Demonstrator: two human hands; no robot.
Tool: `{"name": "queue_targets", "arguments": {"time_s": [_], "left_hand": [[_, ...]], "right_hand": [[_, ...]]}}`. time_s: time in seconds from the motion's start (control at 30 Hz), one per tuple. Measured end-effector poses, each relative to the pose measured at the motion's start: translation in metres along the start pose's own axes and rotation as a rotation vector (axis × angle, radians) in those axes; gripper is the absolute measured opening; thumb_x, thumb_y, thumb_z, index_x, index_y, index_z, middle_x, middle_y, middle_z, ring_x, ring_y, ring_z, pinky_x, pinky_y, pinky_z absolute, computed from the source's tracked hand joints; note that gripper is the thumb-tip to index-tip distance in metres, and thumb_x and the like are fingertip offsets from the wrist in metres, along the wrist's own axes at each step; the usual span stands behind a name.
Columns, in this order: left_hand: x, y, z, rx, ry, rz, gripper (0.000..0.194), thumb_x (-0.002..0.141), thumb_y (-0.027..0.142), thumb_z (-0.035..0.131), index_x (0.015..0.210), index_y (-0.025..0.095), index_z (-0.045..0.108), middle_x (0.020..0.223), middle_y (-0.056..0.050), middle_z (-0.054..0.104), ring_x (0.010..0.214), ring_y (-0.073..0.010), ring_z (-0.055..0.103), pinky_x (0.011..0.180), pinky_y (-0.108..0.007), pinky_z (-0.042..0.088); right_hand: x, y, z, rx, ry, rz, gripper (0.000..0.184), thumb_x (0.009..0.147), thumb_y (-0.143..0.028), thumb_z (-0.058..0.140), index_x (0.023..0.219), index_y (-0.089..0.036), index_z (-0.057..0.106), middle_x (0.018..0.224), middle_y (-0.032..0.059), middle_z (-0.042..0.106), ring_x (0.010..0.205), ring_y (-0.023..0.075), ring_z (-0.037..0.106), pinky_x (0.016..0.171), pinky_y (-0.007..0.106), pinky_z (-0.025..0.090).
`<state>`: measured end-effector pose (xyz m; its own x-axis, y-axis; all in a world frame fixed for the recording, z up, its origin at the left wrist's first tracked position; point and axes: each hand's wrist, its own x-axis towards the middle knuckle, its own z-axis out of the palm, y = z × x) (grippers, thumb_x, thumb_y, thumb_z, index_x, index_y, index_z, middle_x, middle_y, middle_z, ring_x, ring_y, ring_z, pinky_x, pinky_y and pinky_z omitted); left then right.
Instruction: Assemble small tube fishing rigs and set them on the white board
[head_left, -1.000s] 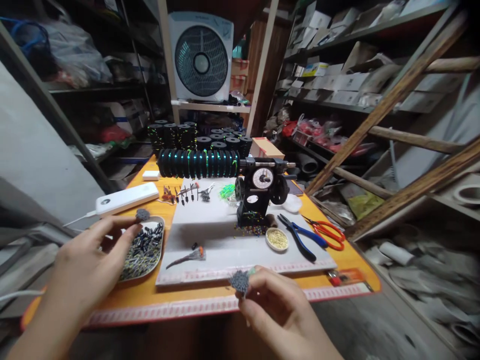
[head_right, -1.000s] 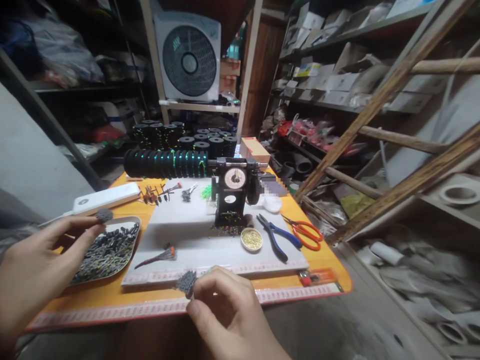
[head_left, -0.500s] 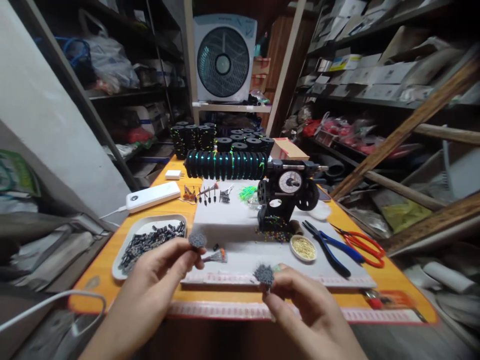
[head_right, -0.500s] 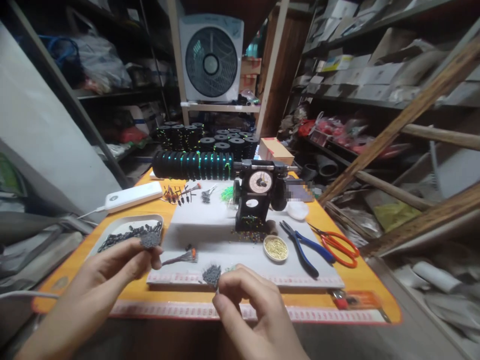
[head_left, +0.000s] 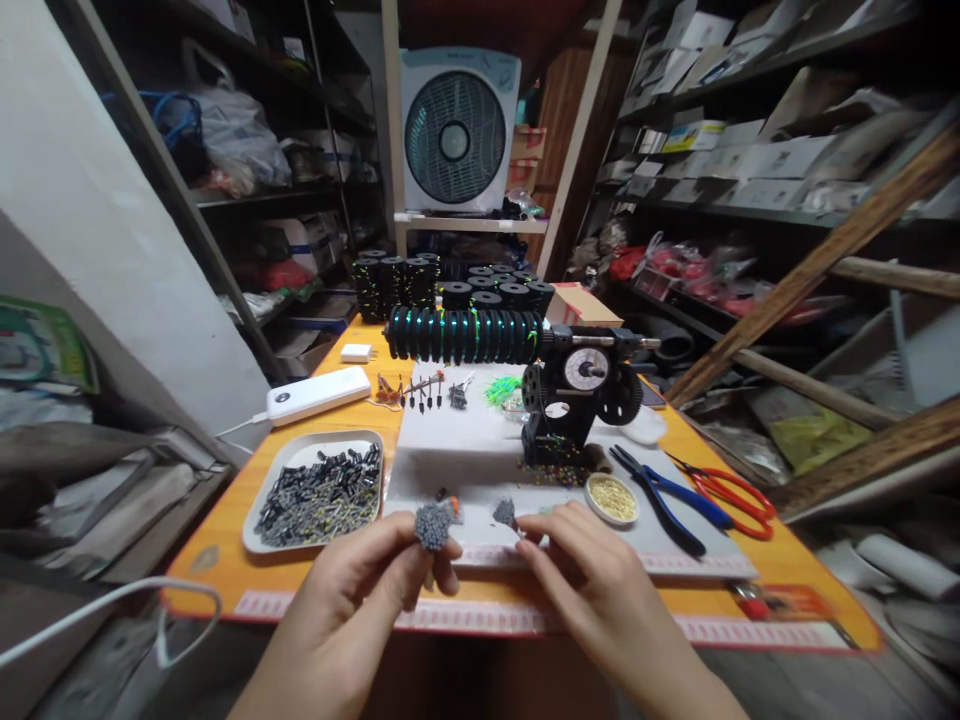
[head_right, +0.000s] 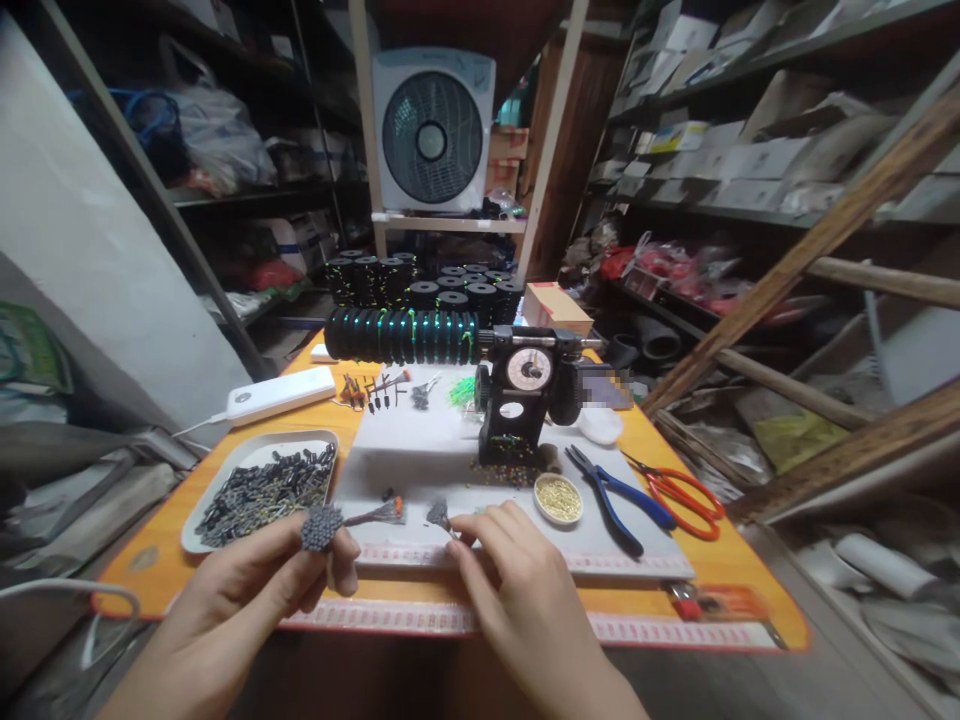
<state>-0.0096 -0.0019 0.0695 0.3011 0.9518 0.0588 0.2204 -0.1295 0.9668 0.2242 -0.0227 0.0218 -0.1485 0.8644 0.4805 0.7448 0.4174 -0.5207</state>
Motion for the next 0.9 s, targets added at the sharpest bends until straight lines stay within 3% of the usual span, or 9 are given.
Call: {"name": "queue_targets", "arguments": {"time_s": [0.2, 0.37, 0.47, 0.57, 0.63, 0.73, 0.9], "left_hand": [[-0.006, -0.007, 0.002, -0.027, 0.019, -0.012, 0.031, 0.095, 0.047, 0.054, 0.077, 0.027, 0.069, 0.078, 0.001, 0.069, 0.08, -0.0191, 0.062, 0.073, -0.024, 0.045], [-0.007, -0.018, 0.013, 0.108, 0.104, 0.016, 0.023, 0.096, 0.04, 0.053, 0.085, 0.026, 0.068, 0.082, 0.001, 0.069, 0.084, -0.019, 0.064, 0.073, -0.023, 0.046], [-0.008, -0.027, 0.022, 0.23, 0.016, 0.12, 0.02, 0.096, 0.027, 0.051, 0.093, 0.025, 0.071, 0.093, -0.001, 0.074, 0.091, -0.0196, 0.067, 0.083, -0.024, 0.048], [-0.014, -0.035, 0.027, 0.288, -0.024, 0.191, 0.026, 0.094, 0.02, 0.049, 0.095, 0.026, 0.075, 0.097, -0.003, 0.078, 0.096, -0.0218, 0.069, 0.086, -0.027, 0.05], [-0.018, -0.038, 0.028, 0.273, 0.008, 0.169, 0.026, 0.091, 0.021, 0.051, 0.094, 0.028, 0.076, 0.098, -0.002, 0.079, 0.096, -0.0226, 0.071, 0.086, -0.027, 0.051], [-0.025, -0.039, 0.026, 0.219, 0.058, 0.071, 0.024, 0.088, 0.025, 0.055, 0.096, 0.03, 0.078, 0.103, -0.001, 0.08, 0.1, -0.0226, 0.071, 0.093, -0.028, 0.049], [-0.029, -0.038, 0.023, 0.136, -0.013, -0.081, 0.021, 0.087, 0.034, 0.058, 0.09, 0.029, 0.079, 0.097, -0.001, 0.08, 0.096, -0.0229, 0.07, 0.087, -0.026, 0.051]], "right_hand": [[0.0, 0.0, 0.007, 0.021, 0.035, -0.017, 0.014, 0.096, -0.012, 0.054, 0.097, -0.019, 0.065, 0.081, 0.0044, 0.065, 0.076, 0.021, 0.061, 0.066, 0.032, 0.05], [-0.004, -0.006, -0.007, 0.09, 0.132, -0.033, 0.019, 0.099, -0.012, 0.049, 0.105, -0.023, 0.062, 0.087, 0.0043, 0.058, 0.081, 0.0191, 0.058, 0.068, 0.029, 0.05], [-0.003, -0.013, -0.019, 0.04, 0.169, -0.189, 0.031, 0.096, -0.003, 0.047, 0.114, -0.021, 0.064, 0.092, 0.006, 0.053, 0.083, 0.0188, 0.054, 0.07, 0.029, 0.049], [0.001, -0.018, -0.025, -0.146, 0.098, -0.456, 0.034, 0.097, -0.001, 0.042, 0.12, -0.015, 0.062, 0.094, 0.0094, 0.054, 0.086, 0.0217, 0.05, 0.076, 0.034, 0.049], [0.005, -0.018, -0.027, -0.237, 0.015, -0.541, 0.032, 0.1, -0.004, 0.037, 0.117, -0.011, 0.063, 0.091, 0.0104, 0.054, 0.086, 0.023, 0.048, 0.077, 0.036, 0.048], [0.011, -0.017, -0.031, -0.252, -0.067, -0.497, 0.033, 0.102, -0.005, 0.034, 0.109, -0.012, 0.065, 0.091, 0.011, 0.055, 0.085, 0.0224, 0.047, 0.075, 0.035, 0.047], [0.017, -0.02, -0.037, -0.239, -0.085, -0.614, 0.034, 0.105, -0.01, 0.032, 0.106, -0.008, 0.066, 0.092, 0.0121, 0.057, 0.086, 0.0218, 0.047, 0.08, 0.034, 0.048]]}}
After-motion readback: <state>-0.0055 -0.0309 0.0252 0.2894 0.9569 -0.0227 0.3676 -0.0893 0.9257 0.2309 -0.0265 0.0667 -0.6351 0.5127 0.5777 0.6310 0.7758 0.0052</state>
